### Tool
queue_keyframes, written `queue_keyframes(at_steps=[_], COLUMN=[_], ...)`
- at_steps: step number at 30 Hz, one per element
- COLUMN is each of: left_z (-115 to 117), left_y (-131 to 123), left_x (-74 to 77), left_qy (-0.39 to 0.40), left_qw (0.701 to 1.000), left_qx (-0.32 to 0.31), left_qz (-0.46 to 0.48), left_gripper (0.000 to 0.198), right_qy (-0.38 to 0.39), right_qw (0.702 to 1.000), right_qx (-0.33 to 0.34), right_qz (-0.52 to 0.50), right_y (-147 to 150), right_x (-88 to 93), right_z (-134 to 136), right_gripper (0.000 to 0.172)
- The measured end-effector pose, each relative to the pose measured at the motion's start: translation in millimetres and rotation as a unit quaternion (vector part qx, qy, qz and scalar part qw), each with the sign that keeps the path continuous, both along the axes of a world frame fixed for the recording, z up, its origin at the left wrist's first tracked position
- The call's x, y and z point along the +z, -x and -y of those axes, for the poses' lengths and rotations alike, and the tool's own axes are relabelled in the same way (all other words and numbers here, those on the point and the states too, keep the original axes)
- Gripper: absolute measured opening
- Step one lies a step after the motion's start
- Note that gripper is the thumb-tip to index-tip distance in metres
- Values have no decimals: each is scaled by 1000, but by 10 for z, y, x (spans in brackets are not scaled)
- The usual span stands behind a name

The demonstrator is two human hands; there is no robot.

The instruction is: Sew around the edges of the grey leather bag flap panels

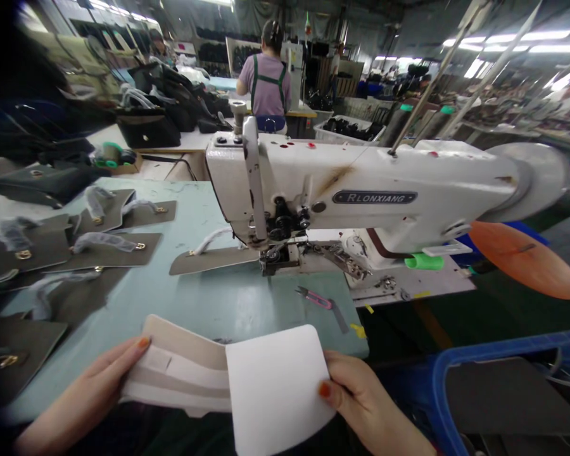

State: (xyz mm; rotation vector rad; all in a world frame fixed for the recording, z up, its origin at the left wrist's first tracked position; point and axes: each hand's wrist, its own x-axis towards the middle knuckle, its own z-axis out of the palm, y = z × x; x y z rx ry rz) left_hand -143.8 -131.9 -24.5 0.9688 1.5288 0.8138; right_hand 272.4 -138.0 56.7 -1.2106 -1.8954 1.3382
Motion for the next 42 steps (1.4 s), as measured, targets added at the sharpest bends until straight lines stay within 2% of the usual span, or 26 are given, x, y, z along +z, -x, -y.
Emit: queue_keyframes(at_steps=[3, 7, 11, 14, 16, 17, 19, 21, 22, 24, 28, 30, 32, 35, 37, 39, 42], left_z=[-96, -121, -199, -250, -202, -147, -1, 139, 189, 232, 173, 138, 124, 122, 121, 114, 88], left_y=[-164, -191, -247, -369, -451, -482, -521, -546, -563, -612, -723, -751, -767, -801, -835, -865, -881], left_x=[-61, -156, -273, -270, -172, -98, 56, 157, 171, 125, -67, -112, -119, -130, -171, -238, -340], left_qy=[40, 56, 34, -73, -201, -255, -312, -302, -285, -240, -119, -75, -56, -41, -40, -61, -137], left_qw=[998, 996, 999, 987, 950, 930, 914, 921, 927, 941, 984, 994, 997, 997, 998, 997, 988], left_qx=[-20, -16, -6, 43, 82, 79, 6, -90, -117, -112, -22, 18, 44, 55, 52, 41, 52], left_qz=[51, 63, -17, -139, -225, -252, -260, -227, -215, -209, -131, -73, -43, -35, -21, -8, -52], left_gripper=[50, 51, 54, 56, 54, 49, 41, 43, 46, 50, 43, 46, 48, 48, 47, 43, 36], right_qy=[-7, -18, -44, -76, -113, -137, -191, -227, -238, -245, -242, -257, -290, -320, -301, -267, -223], right_qw=[1000, 1000, 997, 995, 991, 989, 981, 974, 971, 969, 970, 965, 952, 923, 913, 921, 950], right_qx=[-7, -18, -54, -51, -39, -26, 0, 17, 18, 16, 29, 21, -11, -63, -86, -83, -59], right_qz=[-5, 17, 13, -32, -53, -51, -23, 11, 23, 32, 24, 43, 93, 205, 262, 273, 211], right_y=[75, 63, 221, 565, 848, 987, 1233, 1420, 1487, 1564, 1482, 1363, 1244, 1114, 1056, 1005, 929], right_x=[-158, -275, -370, -394, -392, -397, -439, -532, -591, -697, -732, -682, -648, -667, -699, -712, -692], right_z=[-8, 26, 50, 5, -50, -77, -115, -118, -108, -79, -109, -198, -316, -495, -586, -648, -697], right_gripper=[47, 47, 45, 37, 34, 33, 29, 24, 22, 21, 32, 36, 30, 30, 30, 22, 13])
